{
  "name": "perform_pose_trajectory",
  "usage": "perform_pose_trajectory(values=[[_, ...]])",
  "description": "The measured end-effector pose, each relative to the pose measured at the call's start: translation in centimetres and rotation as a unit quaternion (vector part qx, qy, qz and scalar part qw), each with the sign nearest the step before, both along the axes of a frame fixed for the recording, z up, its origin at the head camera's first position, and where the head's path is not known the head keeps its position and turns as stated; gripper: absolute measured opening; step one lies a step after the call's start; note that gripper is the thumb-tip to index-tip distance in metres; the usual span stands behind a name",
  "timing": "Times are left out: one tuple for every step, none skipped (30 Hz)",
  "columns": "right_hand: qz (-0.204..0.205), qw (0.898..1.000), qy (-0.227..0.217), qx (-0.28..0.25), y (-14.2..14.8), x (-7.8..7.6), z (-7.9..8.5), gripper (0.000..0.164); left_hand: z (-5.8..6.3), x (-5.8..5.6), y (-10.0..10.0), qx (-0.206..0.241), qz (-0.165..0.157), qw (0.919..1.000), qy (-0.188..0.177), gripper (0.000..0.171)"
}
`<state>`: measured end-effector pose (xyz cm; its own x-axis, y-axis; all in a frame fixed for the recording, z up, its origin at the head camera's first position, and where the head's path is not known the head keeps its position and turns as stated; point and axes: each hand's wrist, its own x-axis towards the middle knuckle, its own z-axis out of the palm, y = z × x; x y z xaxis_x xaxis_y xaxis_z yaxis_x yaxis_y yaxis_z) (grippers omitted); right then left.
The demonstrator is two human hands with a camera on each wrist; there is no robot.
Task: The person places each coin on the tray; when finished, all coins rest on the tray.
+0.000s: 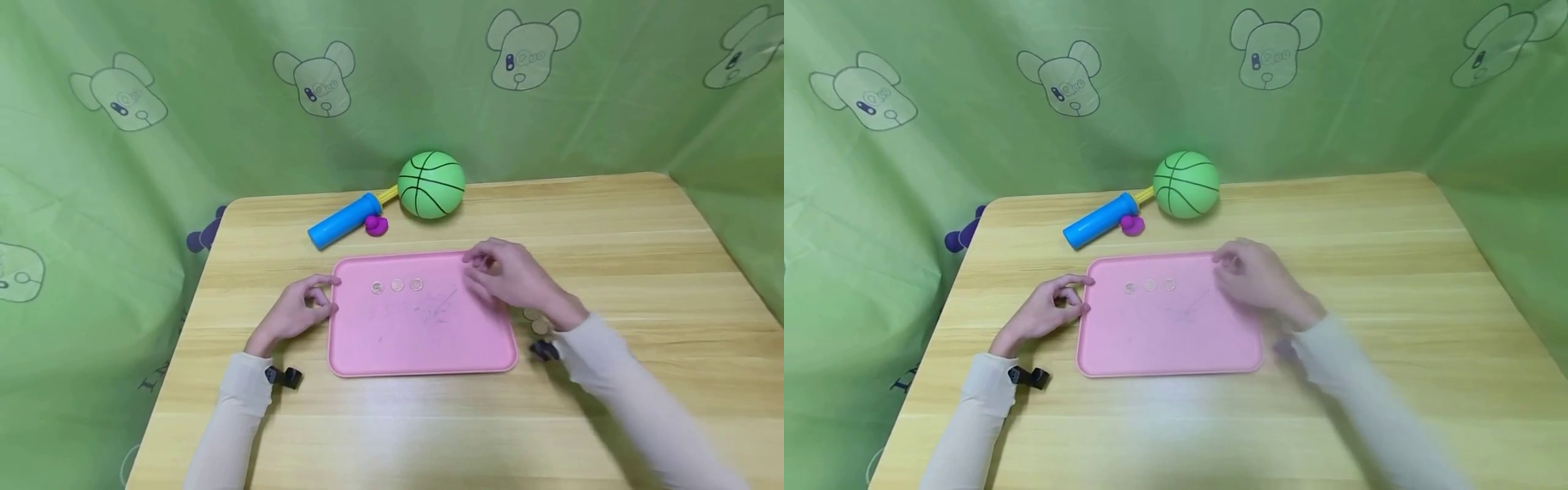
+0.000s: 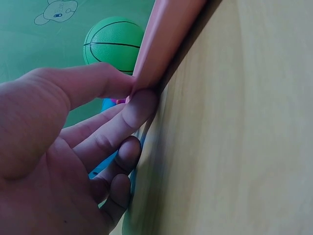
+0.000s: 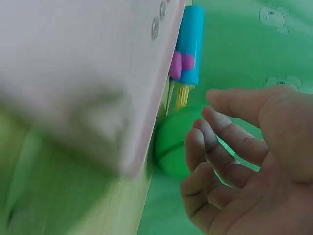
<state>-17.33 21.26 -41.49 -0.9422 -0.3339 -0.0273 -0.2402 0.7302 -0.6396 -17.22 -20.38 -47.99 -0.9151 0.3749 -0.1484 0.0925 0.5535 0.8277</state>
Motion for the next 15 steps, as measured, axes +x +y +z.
perform_pose_trajectory(values=[[-0.003, 1.0, 0.005, 0.006, 1.0, 0.4, 0.1, 0.027, 0.1, 0.0, 0.0, -0.001, 0.0, 1.0, 0.0, 0.052], [-0.004, 1.0, 0.009, 0.012, 1.9, 0.8, 0.1, 0.026, 0.1, 0.0, 0.0, -0.002, -0.001, 1.0, 0.0, 0.052], [-0.006, 1.0, 0.015, 0.02, 2.9, 1.2, 0.1, 0.025, 0.1, 0.0, 0.0, -0.002, -0.001, 1.0, 0.0, 0.052], [-0.009, 0.999, 0.018, 0.027, 3.8, 1.5, 0.0, 0.025, 0.2, 0.0, 0.0, -0.003, 0.0, 1.0, 0.0, 0.052], [-0.011, 0.999, 0.023, 0.033, 4.7, 1.8, -0.2, 0.024, 0.2, 0.0, 0.0, -0.003, 0.0, 1.0, -0.001, 0.052], [-0.014, 0.999, 0.027, 0.04, 5.6, 2.1, -0.4, 0.023, 0.3, 0.0, 0.0, -0.002, 0.001, 1.0, -0.003, 0.052], [-0.017, 0.998, 0.028, 0.046, 6.4, 2.3, -0.6, 0.023, 0.3, 0.0, 0.0, -0.002, 0.002, 1.0, -0.003, 0.052], [-0.02, 0.998, 0.026, 0.053, 7.1, 2.5, -0.8, 0.024, 0.3, 0.0, 0.0, -0.002, 0.002, 1.0, -0.004, 0.052], [-0.023, 0.998, 0.023, 0.059, 7.8, 2.6, -1.0, 0.024, 0.2, 0.0, 0.0, -0.002, 0.002, 1.0, -0.005, 0.052], [-0.025, 0.997, 0.019, 0.065, 8.5, 2.7, -1.2, 0.025, 0.2, 0.0, 0.1, -0.001, 0.003, 1.0, -0.007, 0.052], [-0.028, 0.997, 0.014, 0.071, 9.0, 2.8, -1.4, 0.026, 0.2, 0.0, 0.1, 0.0, 0.003, 1.0, -0.008, 0.052], [-0.031, 0.997, 0.011, 0.076, 9.4, 2.9, -1.6, 0.026, 0.2, 0.1, 0.1, 0.0, 0.004, 1.0, -0.009, 0.052], [-0.034, 0.996, 0.006, 0.082, 9.8, 3.0, -1.8, 0.027, 0.1, 0.1, 0.1, 0.001, 0.005, 0.9999, -0.01, 0.052], [-0.036, 0.996, 0.003, 0.086, 10.2, 3.0, -2.0, 0.027, 0.1, 0.1, 0.1, 0.002, 0.006, 0.9999, -0.011, 0.052], [-0.039, 0.995, 0.0, 0.09, 10.5, 3.1, -2.1, 0.027, 0.0, 0.1, 0.1, 0.003, 0.007, 0.9999, -0.012, 0.052]])
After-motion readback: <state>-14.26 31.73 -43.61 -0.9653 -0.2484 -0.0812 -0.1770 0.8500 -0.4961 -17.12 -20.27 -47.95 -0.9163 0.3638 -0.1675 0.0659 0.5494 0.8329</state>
